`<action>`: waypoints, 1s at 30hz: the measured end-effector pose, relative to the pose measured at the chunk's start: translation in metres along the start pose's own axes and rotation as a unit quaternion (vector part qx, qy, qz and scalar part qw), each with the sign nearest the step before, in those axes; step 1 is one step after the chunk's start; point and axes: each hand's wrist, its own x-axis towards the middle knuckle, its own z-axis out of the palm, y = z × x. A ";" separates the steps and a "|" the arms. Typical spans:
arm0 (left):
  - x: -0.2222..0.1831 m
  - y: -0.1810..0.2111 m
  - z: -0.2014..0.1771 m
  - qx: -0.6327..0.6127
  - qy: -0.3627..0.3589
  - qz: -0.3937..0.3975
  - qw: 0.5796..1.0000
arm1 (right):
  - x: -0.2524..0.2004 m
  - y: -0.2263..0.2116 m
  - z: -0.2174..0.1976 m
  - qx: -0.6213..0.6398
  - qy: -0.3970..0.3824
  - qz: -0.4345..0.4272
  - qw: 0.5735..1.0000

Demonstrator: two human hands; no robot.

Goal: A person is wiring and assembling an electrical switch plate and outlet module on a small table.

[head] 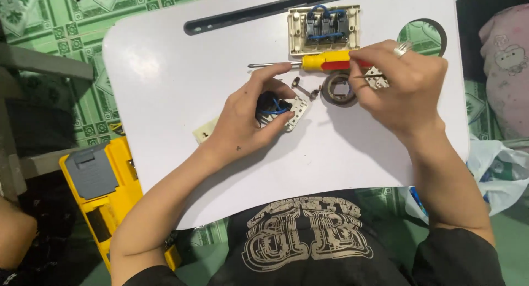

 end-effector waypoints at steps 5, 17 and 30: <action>0.001 0.003 -0.001 0.012 -0.005 0.000 1.000 | 0.009 -0.003 -0.013 0.188 -0.037 0.083 0.978; 0.003 0.004 -0.002 -0.053 0.034 -0.015 0.998 | 0.007 0.003 -0.012 0.135 -0.236 0.099 0.957; 0.007 0.004 -0.036 0.082 0.025 0.139 0.987 | 0.001 -0.005 -0.017 0.123 -0.119 0.094 0.981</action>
